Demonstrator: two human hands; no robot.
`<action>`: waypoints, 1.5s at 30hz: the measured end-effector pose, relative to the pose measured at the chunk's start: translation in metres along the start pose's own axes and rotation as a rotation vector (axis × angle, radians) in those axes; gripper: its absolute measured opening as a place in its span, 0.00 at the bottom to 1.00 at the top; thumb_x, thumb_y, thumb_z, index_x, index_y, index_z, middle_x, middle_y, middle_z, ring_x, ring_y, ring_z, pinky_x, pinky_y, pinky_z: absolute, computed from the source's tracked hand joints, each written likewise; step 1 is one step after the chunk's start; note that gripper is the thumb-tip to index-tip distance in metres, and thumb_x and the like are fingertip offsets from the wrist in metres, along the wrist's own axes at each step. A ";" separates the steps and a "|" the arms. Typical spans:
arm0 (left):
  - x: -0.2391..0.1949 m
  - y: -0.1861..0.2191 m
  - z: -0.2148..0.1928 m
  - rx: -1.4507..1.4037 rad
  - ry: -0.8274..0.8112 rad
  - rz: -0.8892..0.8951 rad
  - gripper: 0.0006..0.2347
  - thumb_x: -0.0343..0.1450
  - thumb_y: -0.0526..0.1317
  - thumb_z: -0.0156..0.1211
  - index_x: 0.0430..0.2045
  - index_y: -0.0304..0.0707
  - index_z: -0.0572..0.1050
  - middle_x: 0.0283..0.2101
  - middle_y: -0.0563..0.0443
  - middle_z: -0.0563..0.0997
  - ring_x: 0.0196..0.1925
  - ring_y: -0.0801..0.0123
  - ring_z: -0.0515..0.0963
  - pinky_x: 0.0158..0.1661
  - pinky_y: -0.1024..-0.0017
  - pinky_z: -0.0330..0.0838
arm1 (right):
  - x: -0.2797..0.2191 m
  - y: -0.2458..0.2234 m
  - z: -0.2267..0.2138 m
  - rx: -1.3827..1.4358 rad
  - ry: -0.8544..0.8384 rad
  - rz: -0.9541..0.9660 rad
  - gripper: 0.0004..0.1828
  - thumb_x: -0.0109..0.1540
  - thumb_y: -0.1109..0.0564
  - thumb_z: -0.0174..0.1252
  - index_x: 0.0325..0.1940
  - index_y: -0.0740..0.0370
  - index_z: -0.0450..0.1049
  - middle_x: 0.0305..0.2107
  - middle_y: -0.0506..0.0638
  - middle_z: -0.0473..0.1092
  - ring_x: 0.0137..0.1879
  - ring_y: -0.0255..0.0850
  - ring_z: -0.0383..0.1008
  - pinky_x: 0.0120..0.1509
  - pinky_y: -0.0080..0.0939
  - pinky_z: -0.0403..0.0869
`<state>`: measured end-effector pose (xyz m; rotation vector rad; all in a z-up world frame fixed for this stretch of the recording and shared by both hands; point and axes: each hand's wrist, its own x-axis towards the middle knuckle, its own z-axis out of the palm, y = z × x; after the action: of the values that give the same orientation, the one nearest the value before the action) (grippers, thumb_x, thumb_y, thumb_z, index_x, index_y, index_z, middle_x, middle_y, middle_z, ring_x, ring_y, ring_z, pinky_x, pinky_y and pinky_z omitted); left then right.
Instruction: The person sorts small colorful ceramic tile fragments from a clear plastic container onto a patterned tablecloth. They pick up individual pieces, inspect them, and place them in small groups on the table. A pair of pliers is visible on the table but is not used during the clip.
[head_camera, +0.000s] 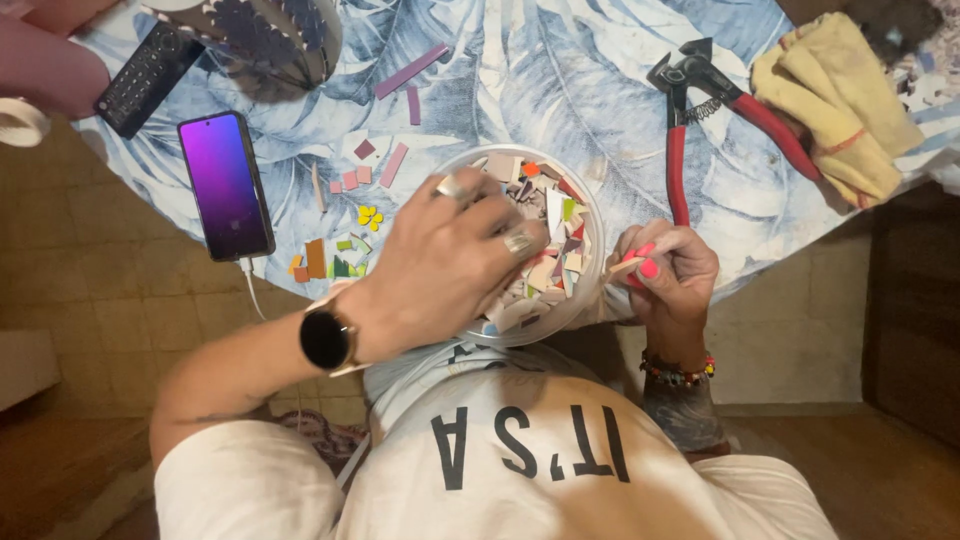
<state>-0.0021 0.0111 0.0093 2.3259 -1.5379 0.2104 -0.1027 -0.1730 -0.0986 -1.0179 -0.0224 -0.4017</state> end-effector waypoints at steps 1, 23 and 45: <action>-0.004 0.001 -0.005 0.002 0.002 -0.002 0.04 0.67 0.41 0.50 0.26 0.42 0.70 0.27 0.53 0.73 0.36 0.60 0.66 0.31 0.67 0.61 | 0.000 0.000 0.000 0.001 -0.003 0.000 0.02 0.54 0.62 0.51 0.29 0.61 0.65 0.19 0.49 0.59 0.23 0.37 0.59 0.31 0.32 0.64; -0.084 0.037 -0.004 -0.397 0.604 -0.367 0.01 0.61 0.32 0.59 0.22 0.36 0.75 0.24 0.51 0.77 0.26 0.60 0.75 0.30 0.70 0.71 | 0.048 -0.051 0.055 -0.900 -0.490 -0.322 0.12 0.52 0.64 0.58 0.37 0.72 0.68 0.34 0.65 0.67 0.29 0.50 0.67 0.34 0.44 0.68; -0.110 0.012 0.009 -0.531 0.678 -0.258 0.04 0.64 0.37 0.52 0.26 0.38 0.73 0.28 0.53 0.75 0.29 0.64 0.74 0.34 0.72 0.69 | 0.001 -0.037 0.105 -1.571 -0.166 -0.070 0.11 0.54 0.69 0.54 0.40 0.74 0.68 0.43 0.67 0.57 0.43 0.61 0.67 0.41 0.50 0.70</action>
<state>-0.0578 0.0987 -0.0305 1.7432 -0.8244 0.4137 -0.0964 -0.1031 -0.0116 -2.6038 0.1316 -0.3610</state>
